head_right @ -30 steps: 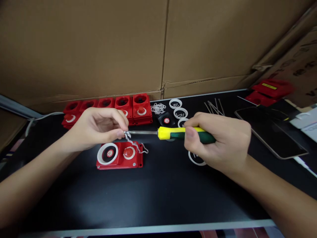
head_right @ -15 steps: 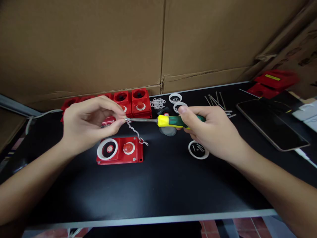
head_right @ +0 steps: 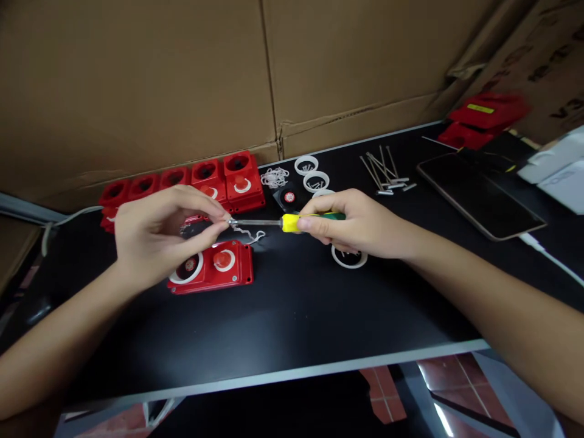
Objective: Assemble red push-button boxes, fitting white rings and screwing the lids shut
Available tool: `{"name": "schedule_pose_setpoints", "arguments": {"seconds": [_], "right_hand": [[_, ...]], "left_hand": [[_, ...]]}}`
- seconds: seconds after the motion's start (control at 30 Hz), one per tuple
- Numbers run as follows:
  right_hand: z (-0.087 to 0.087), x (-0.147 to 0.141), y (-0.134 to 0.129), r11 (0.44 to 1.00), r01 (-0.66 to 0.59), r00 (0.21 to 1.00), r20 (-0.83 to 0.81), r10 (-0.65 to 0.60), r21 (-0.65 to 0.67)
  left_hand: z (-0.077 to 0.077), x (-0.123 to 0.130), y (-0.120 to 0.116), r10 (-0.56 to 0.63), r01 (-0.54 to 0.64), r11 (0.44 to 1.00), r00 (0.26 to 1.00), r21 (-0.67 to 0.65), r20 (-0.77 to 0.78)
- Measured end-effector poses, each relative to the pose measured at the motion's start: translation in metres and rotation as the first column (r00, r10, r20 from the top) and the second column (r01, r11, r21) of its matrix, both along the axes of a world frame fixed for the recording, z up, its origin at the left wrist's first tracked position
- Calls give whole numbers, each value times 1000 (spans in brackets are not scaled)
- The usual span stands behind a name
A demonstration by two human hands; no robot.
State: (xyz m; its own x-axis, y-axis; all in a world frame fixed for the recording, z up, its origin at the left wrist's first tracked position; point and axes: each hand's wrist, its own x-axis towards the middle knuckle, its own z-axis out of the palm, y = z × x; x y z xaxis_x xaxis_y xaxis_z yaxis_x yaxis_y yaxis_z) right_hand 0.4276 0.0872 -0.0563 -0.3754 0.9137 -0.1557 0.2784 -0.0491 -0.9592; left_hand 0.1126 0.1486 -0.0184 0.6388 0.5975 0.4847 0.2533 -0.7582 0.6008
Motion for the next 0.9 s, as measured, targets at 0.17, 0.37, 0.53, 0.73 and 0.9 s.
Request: {"name": "schedule_pose_setpoints", "arguments": {"seconds": [0.17,0.37,0.53,0.73,0.9], "right_hand": [[-6,12,-1,998,-39,995,-94,44,59],[-12,11,2,1000,-16,992,-125,18,15],[-20,6,5,1000,4,986,-165,-5,-8],[-25,3,3,998,65,986,-150,-67,-22],[-24,-2,-2,995,98,986,-135,-99,-17]], "left_hand": [[23,-17,-13,88,-65,992,973,111,-215],[13,-61,-41,172,8,964,740,264,-650],[1,-89,-40,52,48,991,723,125,-689],[5,-110,-42,240,-126,966,760,225,-604],[-12,-87,-70,418,-366,905,663,218,-621]]}}
